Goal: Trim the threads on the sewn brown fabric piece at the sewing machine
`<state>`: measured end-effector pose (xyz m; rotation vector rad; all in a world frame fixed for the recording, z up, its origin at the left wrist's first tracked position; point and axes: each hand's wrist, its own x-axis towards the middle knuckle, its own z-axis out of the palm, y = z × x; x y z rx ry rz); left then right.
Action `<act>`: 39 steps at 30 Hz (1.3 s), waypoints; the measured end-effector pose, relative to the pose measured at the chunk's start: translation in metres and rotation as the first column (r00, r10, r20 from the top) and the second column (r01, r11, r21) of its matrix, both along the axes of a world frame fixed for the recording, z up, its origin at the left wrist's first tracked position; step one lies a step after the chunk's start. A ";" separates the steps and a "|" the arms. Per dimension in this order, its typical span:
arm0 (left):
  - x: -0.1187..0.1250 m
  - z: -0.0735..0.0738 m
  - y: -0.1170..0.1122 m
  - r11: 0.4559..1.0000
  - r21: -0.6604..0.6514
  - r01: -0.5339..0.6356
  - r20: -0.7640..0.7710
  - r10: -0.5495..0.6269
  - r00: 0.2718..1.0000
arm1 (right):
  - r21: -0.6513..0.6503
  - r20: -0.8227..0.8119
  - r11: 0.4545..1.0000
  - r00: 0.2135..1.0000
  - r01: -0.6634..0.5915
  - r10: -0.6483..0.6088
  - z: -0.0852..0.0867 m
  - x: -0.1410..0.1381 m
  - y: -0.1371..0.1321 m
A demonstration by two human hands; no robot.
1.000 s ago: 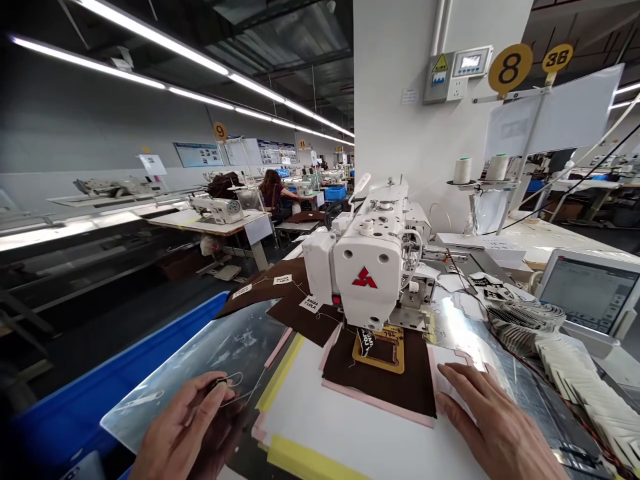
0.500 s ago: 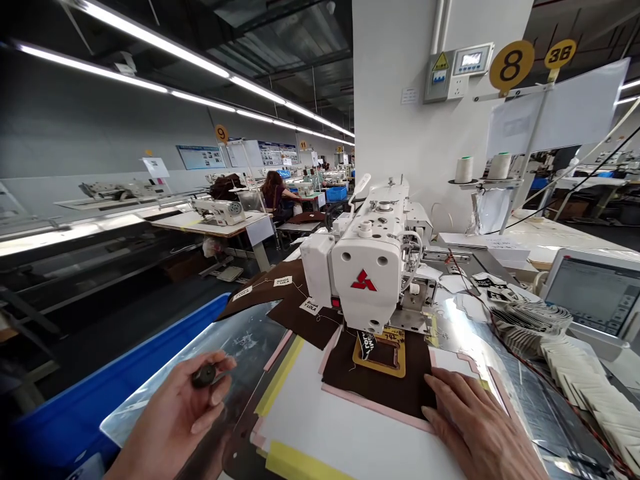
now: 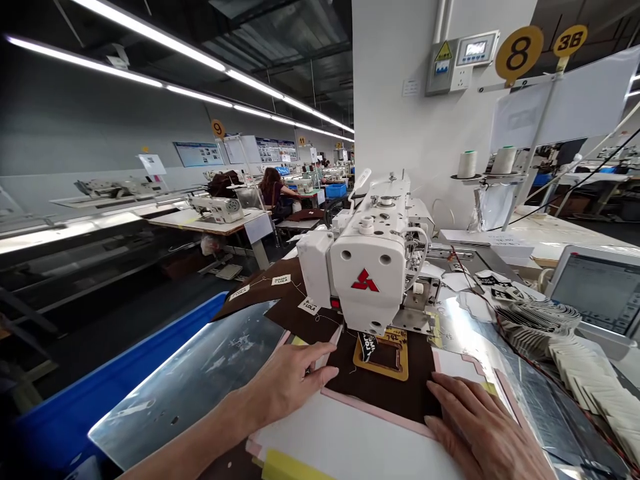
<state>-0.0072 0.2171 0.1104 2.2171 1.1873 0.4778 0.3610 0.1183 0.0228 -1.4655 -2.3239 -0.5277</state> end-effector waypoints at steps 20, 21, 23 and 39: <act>0.011 -0.005 0.007 0.998 0.006 0.064 -0.200 -0.061 0.978 | -0.068 0.125 0.992 0.986 -0.105 0.113 -0.016 0.010 0.001; 0.011 -0.005 0.007 0.998 0.008 0.063 -0.196 -0.060 0.979 | -0.055 0.125 0.992 0.985 -0.115 0.122 -0.017 0.010 0.001; 0.011 -0.006 0.007 0.998 0.018 0.060 -0.184 -0.056 0.981 | -0.036 0.128 0.991 0.983 -0.127 0.130 -0.018 0.010 0.002; 0.078 -0.022 0.012 0.973 0.130 -0.192 -0.061 0.202 0.978 | -0.008 0.168 0.996 0.982 -0.089 0.089 -0.009 0.001 -0.001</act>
